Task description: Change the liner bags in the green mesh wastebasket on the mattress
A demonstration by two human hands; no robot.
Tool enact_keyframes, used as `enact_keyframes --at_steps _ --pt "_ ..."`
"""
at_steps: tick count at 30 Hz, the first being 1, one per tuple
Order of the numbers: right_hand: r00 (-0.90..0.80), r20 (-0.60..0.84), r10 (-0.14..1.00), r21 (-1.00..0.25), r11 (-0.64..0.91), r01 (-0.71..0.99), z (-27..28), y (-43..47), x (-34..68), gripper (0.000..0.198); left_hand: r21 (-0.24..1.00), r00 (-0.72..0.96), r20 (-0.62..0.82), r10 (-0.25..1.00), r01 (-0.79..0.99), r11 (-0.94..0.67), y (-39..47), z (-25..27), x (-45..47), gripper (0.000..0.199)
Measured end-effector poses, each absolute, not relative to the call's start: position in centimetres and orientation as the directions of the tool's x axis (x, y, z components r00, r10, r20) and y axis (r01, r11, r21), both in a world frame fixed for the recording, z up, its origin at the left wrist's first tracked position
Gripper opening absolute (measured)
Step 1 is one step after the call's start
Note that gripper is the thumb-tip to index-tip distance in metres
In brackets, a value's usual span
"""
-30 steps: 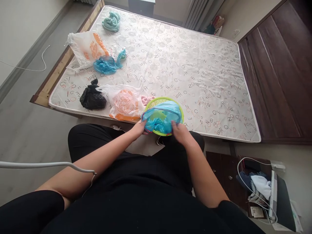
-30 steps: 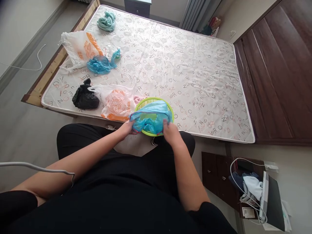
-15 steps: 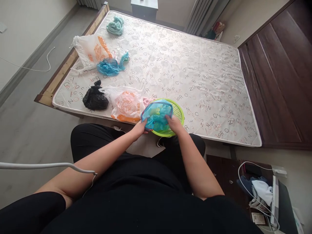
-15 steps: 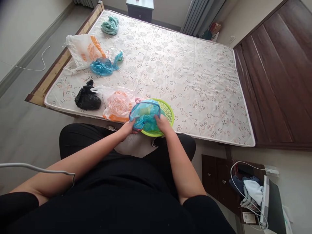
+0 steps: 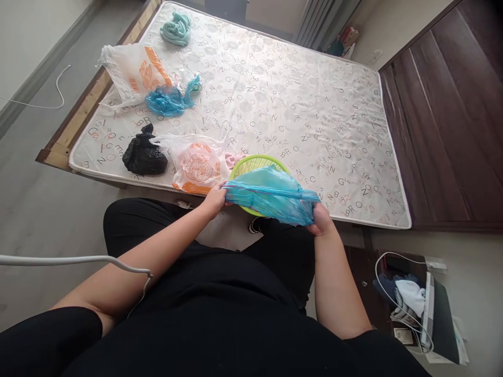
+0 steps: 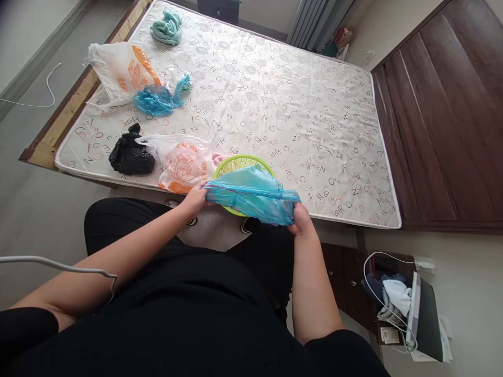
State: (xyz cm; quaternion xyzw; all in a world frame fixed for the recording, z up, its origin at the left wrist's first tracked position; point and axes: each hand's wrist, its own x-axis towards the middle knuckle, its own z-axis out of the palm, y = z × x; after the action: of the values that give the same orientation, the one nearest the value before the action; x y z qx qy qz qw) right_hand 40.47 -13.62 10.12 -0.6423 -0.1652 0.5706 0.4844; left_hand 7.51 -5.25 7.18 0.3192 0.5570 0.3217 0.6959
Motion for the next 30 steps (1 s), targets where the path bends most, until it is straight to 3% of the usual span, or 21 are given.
enact_keyframes --at_steps 3,7,11,14,17,21,23,27,30 --pt "0.386 -0.562 0.732 -0.827 -0.485 -0.285 7.5 -13.5 39.0 0.041 0.812 0.095 -0.551 0.829 -0.168 0.559 -4.7 6.4 7.5 0.042" --pt "0.514 -0.407 0.755 -0.909 -0.392 -0.144 4.4 -13.1 37.8 0.054 0.791 0.087 -0.551 0.83 -0.263 0.553 -4.6 5.7 7.0 0.038" --pt "0.528 -0.303 0.794 -0.935 -0.354 -0.004 3.3 -12.6 37.3 0.057 0.727 0.23 -0.646 0.728 -0.106 0.678 -5.1 4.7 5.3 0.042" --pt "0.533 -0.252 0.808 -0.92 -0.371 0.126 3.6 -12.2 37.1 0.053 0.754 0.259 -0.645 0.719 0.065 0.654 -5.1 3.1 4.0 0.041" --pt "0.536 -0.222 0.814 -0.889 -0.395 0.232 4.3 -12.2 36.7 0.052 0.823 0.14 -0.563 0.815 0.186 0.537 -4.8 1.7 3.0 0.032" --pt "0.506 -0.177 0.844 -0.883 -0.363 0.297 5.1 -13.0 35.5 0.053 0.942 0.105 -0.332 0.937 0.094 0.323 -4.3 2.2 2.7 0.049" --pt "0.493 -0.175 0.852 -0.88 -0.359 0.309 5.5 -13.5 34.8 0.052 0.969 0.136 -0.248 0.959 0.052 0.243 -4.0 3.2 3.0 0.046" --pt "0.459 -0.148 0.876 -0.898 -0.313 0.308 6.0 -14.1 34.3 0.049 0.968 0.111 -0.25 0.962 0.005 0.251 -3.4 4.3 3.6 0.034" --pt "0.355 -0.117 0.927 -0.921 -0.235 0.31 6.1 -14.1 34.8 0.042 0.953 0.029 -0.282 0.959 0.122 0.277 -3.3 4.2 3.7 0.029"
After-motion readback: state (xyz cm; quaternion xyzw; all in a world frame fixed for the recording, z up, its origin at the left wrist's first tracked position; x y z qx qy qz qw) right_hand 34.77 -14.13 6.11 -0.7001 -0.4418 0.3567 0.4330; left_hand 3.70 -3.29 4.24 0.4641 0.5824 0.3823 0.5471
